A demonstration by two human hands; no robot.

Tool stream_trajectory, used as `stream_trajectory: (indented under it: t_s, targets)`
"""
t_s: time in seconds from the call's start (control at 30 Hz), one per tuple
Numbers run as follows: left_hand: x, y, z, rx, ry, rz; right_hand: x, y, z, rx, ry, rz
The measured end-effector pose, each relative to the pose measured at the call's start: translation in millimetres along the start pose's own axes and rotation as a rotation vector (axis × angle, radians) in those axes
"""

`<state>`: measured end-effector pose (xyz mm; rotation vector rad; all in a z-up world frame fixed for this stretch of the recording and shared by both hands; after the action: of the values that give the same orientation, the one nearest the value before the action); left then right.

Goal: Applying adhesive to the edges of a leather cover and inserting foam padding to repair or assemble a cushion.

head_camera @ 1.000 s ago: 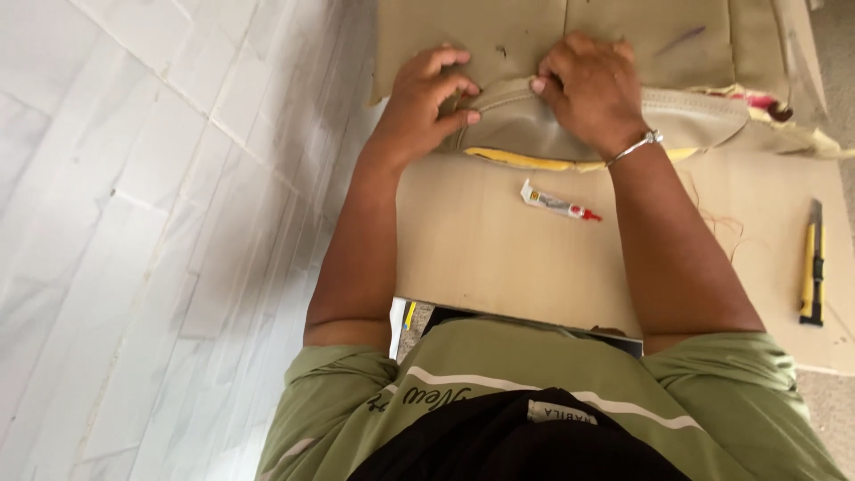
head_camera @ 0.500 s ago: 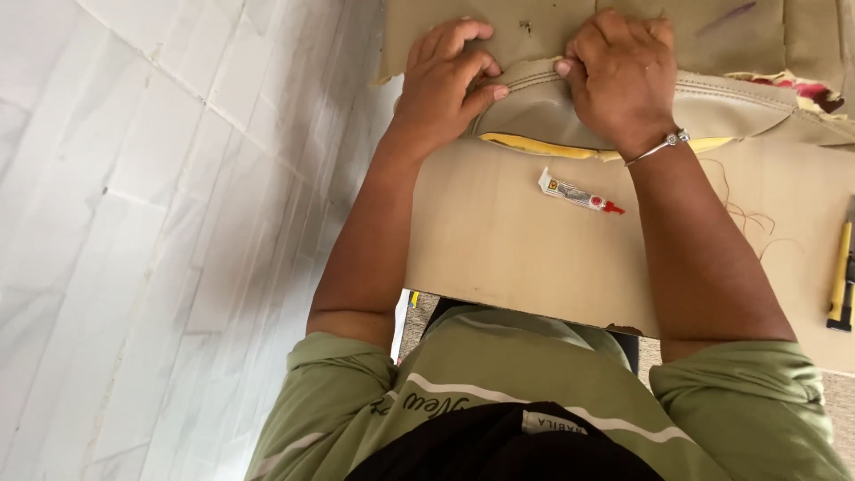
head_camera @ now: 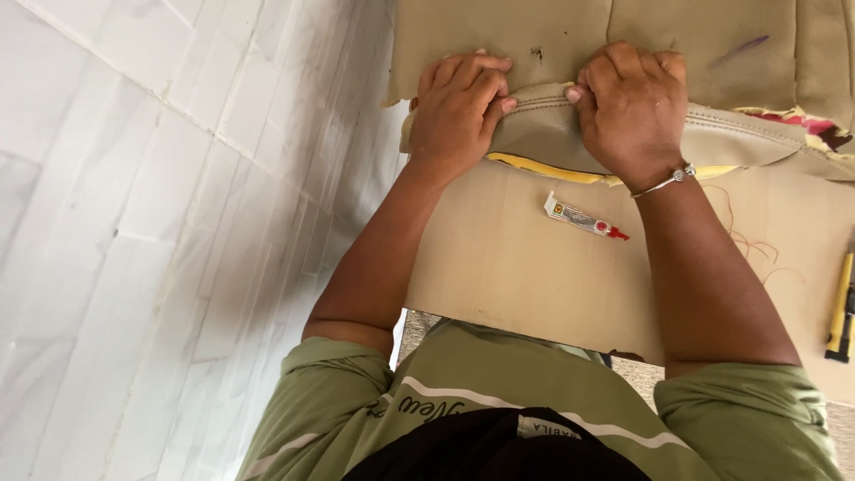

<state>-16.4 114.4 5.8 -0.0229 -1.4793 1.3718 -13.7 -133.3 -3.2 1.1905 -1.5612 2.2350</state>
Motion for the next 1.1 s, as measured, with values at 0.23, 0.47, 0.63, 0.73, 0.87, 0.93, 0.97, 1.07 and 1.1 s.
stream_trajectory:
  t_s: [0.23,0.47,0.63,0.73,0.87,0.93,0.97,1.07,1.1]
  targets:
    - [-2,-2,0,0.012,-0.045,0.004,-8,4,4,-0.060,0.000,-0.052]
    - [14,-6,9,0.011,0.047,0.028,-22,9,13,-0.110,0.056,-0.092]
    - [5,-19,7,0.008,0.018,-0.068,-30,13,18,-0.100,0.098,-0.077]
    - [-9,-39,15,0.049,-0.157,-0.208,-33,16,18,-0.109,0.064,-0.022]
    - [-59,-61,17,0.126,0.209,-0.279,-27,13,18,-0.093,0.035,0.071]
    - [-80,-65,22,0.256,0.322,-0.299,-15,7,15,-0.079,-0.006,0.114]
    - [-81,-64,28,0.229,0.397,-0.237,-10,3,12,-0.094,-0.053,0.118]
    - [-78,-60,40,0.184,0.426,-0.173,0,-4,10,-0.142,-0.151,0.095]
    - [-75,-55,43,0.175,0.379,-0.170,2,-4,8,-0.171,-0.209,0.063]
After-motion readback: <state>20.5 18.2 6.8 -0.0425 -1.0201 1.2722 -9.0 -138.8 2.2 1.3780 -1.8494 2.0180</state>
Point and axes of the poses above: each hand's wrist, its own y-axis away from the middle knuckle, its own x-axis out of the back of the hand, z = x × y, the point moved 1 cm from there along -y, towards the middle knuckle, and after that the axes turned 2 degrees about z, right-handed, at the moved point
